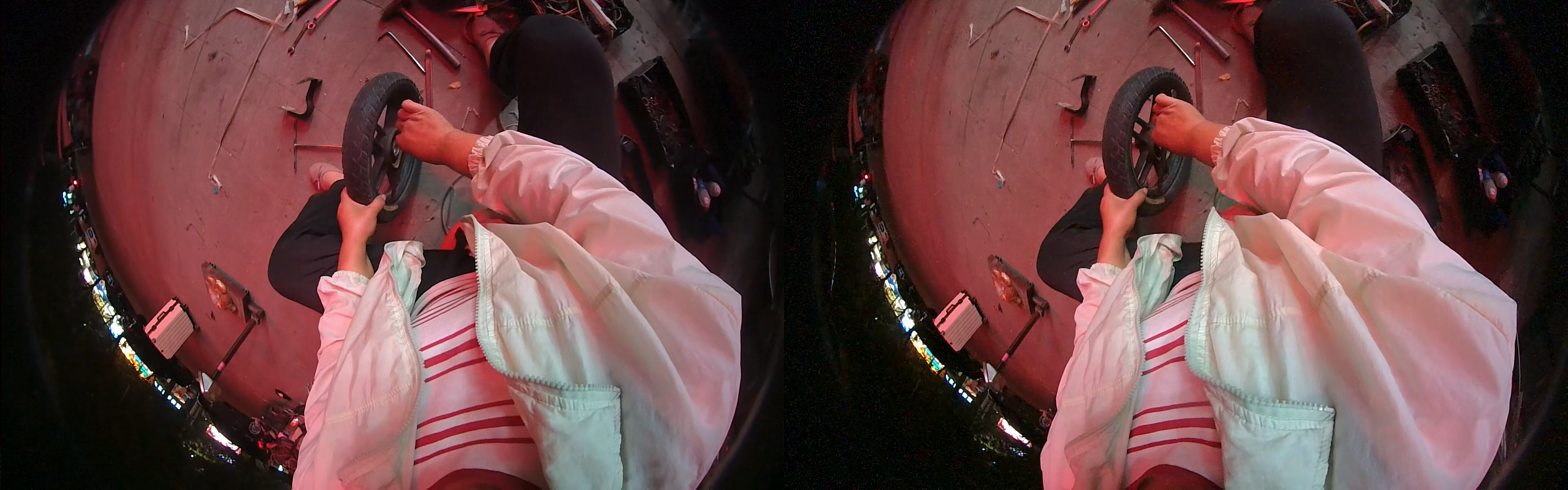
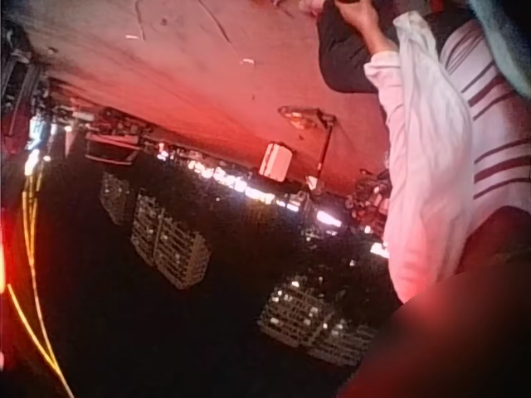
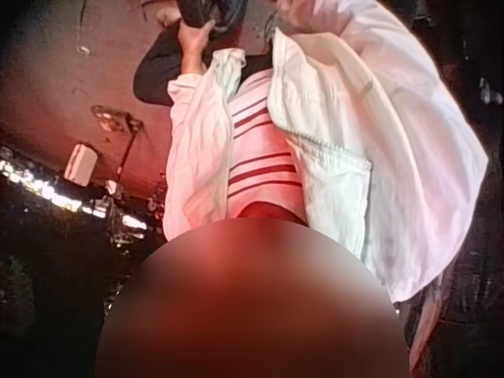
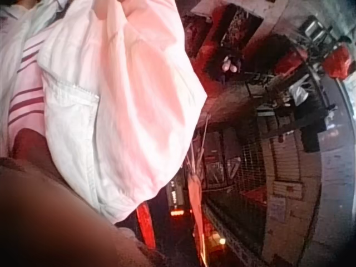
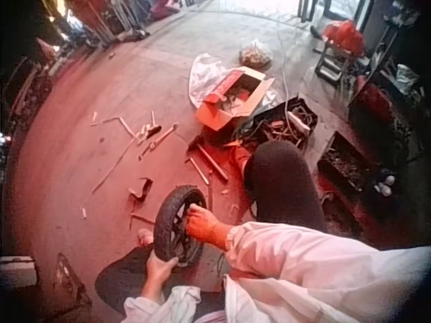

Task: The person sits on the floor and uses a metal bar to pry and adjust the tire on a small wheel. They repeatedly rotate the wheel and apply force with the tool to manipulate the tire bead.

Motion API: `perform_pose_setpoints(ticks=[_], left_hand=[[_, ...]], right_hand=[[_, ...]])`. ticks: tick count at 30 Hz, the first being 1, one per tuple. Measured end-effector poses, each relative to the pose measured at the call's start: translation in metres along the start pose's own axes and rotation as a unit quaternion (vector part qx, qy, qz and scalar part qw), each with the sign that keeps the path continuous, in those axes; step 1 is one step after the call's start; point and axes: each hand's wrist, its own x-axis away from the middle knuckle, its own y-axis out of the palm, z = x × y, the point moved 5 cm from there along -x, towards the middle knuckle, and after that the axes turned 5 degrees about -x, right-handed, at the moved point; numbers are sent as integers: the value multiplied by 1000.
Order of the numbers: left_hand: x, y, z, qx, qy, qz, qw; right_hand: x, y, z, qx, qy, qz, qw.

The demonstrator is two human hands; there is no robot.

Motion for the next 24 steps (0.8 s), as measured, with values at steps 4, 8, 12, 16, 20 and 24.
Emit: perform_pose_setpoints(ticks=[4, 8, 12, 16, 20, 24], left_hand=[[-3, 2, 2, -6, -7, -4, 1000], [0, 2, -1, 4, -2, 0, 1000], [-1, 1, 0, -5, -9, -4, 1000], [-2, 2, -2, -12, -18, -2, 1000], [-5, 3, -10, 9, -22, -9, 1000], [-5, 1, -10, 5, -25, -4, 1000]], right_hand=[[-1, 12, -8, 24, -8, -2, 1000], [6, -22, -18, 75, -27, 113, 990], [-6, 13, -20, 94, -26, 20, 995], [-16, 29, -27, 129, -64, -31, 989], [-25, 13, -31, 126, -92, -28, 987], [-34, 16, -26, 102, -112, -26, 988]])
